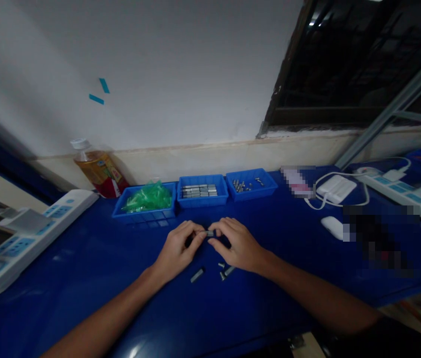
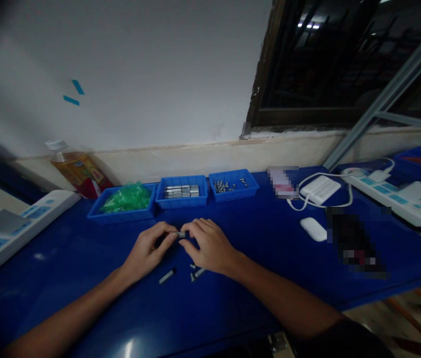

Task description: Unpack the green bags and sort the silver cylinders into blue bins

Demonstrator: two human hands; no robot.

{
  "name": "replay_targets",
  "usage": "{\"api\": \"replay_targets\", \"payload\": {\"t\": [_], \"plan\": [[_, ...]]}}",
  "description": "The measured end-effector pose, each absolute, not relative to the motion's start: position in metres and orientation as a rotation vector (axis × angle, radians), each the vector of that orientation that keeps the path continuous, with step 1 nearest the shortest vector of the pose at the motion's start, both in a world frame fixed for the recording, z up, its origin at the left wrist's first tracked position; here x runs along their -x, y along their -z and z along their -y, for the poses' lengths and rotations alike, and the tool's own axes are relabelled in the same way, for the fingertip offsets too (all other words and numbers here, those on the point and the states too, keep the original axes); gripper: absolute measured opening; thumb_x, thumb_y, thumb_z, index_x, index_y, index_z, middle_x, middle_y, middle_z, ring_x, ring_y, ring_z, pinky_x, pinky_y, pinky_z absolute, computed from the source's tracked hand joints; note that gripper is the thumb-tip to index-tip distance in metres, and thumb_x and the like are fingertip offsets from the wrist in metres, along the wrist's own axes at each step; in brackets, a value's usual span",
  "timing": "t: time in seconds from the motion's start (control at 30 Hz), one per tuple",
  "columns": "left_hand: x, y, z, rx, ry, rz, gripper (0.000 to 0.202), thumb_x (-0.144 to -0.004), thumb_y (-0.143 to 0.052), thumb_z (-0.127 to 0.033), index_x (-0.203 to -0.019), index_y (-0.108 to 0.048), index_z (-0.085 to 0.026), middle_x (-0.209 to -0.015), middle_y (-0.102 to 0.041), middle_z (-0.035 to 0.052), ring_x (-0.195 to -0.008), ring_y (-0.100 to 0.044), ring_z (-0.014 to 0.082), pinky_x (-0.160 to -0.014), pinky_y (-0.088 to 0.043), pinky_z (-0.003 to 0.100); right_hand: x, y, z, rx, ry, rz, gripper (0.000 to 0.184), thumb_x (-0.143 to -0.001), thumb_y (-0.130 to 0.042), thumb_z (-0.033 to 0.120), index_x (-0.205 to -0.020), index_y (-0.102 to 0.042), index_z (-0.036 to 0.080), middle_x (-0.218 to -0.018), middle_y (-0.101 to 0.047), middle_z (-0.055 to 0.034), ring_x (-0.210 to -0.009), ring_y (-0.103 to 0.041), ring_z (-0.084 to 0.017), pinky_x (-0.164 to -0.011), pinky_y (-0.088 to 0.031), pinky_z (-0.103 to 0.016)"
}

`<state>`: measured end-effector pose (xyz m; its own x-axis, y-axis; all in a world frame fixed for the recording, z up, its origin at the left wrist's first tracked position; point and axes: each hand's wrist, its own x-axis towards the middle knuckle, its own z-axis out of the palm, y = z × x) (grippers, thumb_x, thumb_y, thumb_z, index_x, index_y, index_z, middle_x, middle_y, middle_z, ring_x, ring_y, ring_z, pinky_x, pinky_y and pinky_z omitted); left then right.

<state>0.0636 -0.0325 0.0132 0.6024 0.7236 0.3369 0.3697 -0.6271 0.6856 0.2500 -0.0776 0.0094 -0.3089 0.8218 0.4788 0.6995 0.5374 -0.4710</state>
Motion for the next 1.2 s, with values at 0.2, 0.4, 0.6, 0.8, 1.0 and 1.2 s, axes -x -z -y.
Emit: {"api": "replay_targets", "payload": {"t": [0.2, 0.4, 0.6, 0.8, 1.0, 1.2], "plan": [[-0.067, -0.015, 0.031, -2.29, -0.603, -0.867, 0.032, -0.094, -0.039, -0.034, -0.076, -0.057, -0.016, -0.071, -0.058, 0.0012, -0.07, -0.053, 0.015, -0.069, -0.036, 0.028, -0.254, -0.012, 0.074, 1.239, -0.155, 2.074, 0.009, -0.088, -0.05, 0.022, -0.084, -0.056, 0.018, -0.078, -0.058, -0.0028, -0.074, -0.051, -0.016, -0.07, -0.037, -0.031], [-0.053, -0.036, 0.039, -2.466, -0.17, -0.692, 0.032, -0.078, -0.064, -0.046, -0.102, -0.059, -0.025, -0.101, -0.059, 0.0014, -0.096, -0.053, 0.0227, -0.083, -0.029, 0.036, -0.284, -0.015, 0.052, 1.358, 0.034, 1.847, 0.009, -0.085, -0.052, 0.022, -0.088, -0.059, 0.017, -0.076, -0.056, -0.0042, -0.076, -0.052, -0.018, -0.073, -0.041, -0.031], [-0.042, -0.031, 0.041, -2.557, -0.158, -0.731, 0.012, -0.086, -0.056, -0.025, -0.097, -0.057, -0.025, -0.1, -0.058, 0.0002, -0.095, -0.054, 0.0194, -0.083, -0.026, 0.035, -0.297, -0.042, 0.006, 1.693, 0.266, 1.935, 0.016, -0.086, -0.052, 0.029, -0.09, -0.063, 0.018, -0.091, -0.06, -0.0081, -0.091, -0.05, -0.023, -0.08, -0.039, -0.035], [-0.037, -0.026, 0.037, -2.618, -0.274, -0.818, 0.028, -0.087, -0.054, -0.037, -0.112, -0.051, -0.025, -0.112, -0.057, 0.004, -0.102, -0.052, 0.0225, -0.083, -0.028, 0.036, -0.273, -0.068, -0.047, 2.026, 0.413, 2.329, 0.022, -0.081, -0.056, 0.027, -0.094, -0.068, 0.013, -0.112, -0.054, -0.0166, -0.11, -0.039, -0.031, -0.085, -0.035, -0.04], [-0.028, -0.028, 0.036, -2.62, -0.239, -0.871, 0.016, -0.085, -0.055, -0.027, -0.1, -0.052, -0.021, -0.101, -0.059, 0.0033, -0.094, -0.054, 0.0216, -0.08, -0.03, 0.036, -0.265, -0.06, -0.069, 2.132, 0.312, 2.398, 0.024, -0.075, -0.06, 0.019, -0.097, -0.068, 0.014, -0.116, -0.053, -0.0163, -0.113, -0.037, -0.032, -0.088, -0.035, -0.042], [-0.034, -0.018, 0.033, -2.557, -0.385, -0.903, 0.01, -0.092, -0.043, -0.024, -0.094, -0.052, -0.02, -0.095, -0.06, 0.0023, -0.09, -0.054, 0.0194, -0.078, -0.033, 0.035, -0.281, -0.064, -0.07, 2.15, 0.117, 2.355, 0.02, -0.079, -0.058, 0.028, -0.093, -0.072, 0.022, -0.111, -0.054, -0.0133, -0.109, -0.042, -0.032, -0.083, -0.04, -0.043]]}}
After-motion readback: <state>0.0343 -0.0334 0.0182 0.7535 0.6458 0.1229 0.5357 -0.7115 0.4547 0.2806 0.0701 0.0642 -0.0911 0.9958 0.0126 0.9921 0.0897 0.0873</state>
